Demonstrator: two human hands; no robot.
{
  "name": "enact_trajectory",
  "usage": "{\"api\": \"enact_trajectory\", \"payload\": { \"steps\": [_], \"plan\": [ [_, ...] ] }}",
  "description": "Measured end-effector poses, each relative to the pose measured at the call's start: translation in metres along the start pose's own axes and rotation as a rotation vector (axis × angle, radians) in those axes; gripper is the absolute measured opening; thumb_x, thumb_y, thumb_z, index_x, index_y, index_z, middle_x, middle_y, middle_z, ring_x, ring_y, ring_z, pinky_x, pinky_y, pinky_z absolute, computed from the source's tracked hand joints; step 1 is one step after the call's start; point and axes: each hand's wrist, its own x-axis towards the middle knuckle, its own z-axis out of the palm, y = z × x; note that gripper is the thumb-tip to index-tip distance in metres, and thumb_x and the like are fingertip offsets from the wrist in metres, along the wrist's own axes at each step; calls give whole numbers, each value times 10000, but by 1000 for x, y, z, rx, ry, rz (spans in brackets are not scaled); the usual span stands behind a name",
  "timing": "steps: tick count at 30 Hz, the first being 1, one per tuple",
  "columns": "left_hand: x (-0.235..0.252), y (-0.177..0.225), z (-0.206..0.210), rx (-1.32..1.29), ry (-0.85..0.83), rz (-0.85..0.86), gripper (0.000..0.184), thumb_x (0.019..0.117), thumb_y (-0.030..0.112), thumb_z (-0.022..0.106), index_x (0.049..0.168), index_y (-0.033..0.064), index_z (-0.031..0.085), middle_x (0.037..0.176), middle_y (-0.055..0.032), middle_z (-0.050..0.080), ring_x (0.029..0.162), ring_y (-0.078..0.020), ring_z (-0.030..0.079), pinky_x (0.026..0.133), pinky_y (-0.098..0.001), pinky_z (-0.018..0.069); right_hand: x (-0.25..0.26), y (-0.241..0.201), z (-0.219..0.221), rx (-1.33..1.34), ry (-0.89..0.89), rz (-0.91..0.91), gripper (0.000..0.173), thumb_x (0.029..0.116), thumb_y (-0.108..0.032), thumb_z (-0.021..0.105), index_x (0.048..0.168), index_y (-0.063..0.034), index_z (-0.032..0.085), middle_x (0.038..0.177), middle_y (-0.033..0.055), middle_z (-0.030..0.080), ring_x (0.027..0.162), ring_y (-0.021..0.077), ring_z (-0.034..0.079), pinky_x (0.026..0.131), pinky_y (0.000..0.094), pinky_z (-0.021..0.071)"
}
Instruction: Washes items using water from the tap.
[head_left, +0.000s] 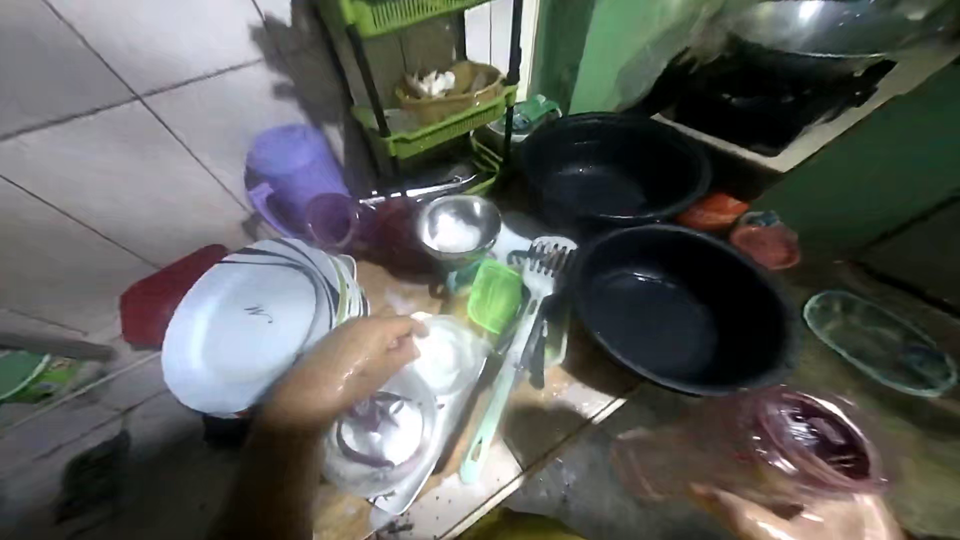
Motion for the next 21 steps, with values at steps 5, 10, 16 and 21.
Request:
{"api": "enact_trajectory", "payload": {
  "steps": [5, 10, 16, 21],
  "plan": [
    [-61, -18, 48, 73, 36, -31, 223, 954, 189, 701, 1169, 140, 737, 999, -80, 711, 876, -248, 691, 795, -509, 580, 19, 21, 66, 65, -136, -33, 960, 597, -282, 914, 1386, 35, 468, 1210, 32, 687, 1095, 17, 668, 931, 203, 582],
    [-94, -9, 98, -14, 371, -77, 357, 870, -29, 725, 1222, 30, 719, 1231, -186, 682, 1119, -339, 675, 952, -530, 554, 31, 38, 91, 27, -247, -70, 988, 591, -259, 873, 1438, 10, 441, 1284, 76, 641, 1159, 34, 627, 970, 219, 545],
    [-152, -9, 91, 24, 523, -311, 317, 949, 33, 676, 1266, 39, 683, 1289, -184, 656, 1093, -355, 681, 913, -569, 557, 40, 37, 105, 32, -219, -3, 1110, 561, -246, 868, 1504, -2, 336, 1344, 152, 589, 1207, 139, 607, 1009, 330, 527],
    [-169, -11, 109, -60, 594, -366, 262, 956, 35, 661, 1213, 44, 709, 1245, -159, 674, 1007, -292, 709, 870, -478, 592, 42, 46, 116, -13, -213, -108, 1140, 579, -303, 868, 1513, 35, 309, 1388, 214, 557, 1265, 194, 578, 1061, 370, 485]
  ]
}}
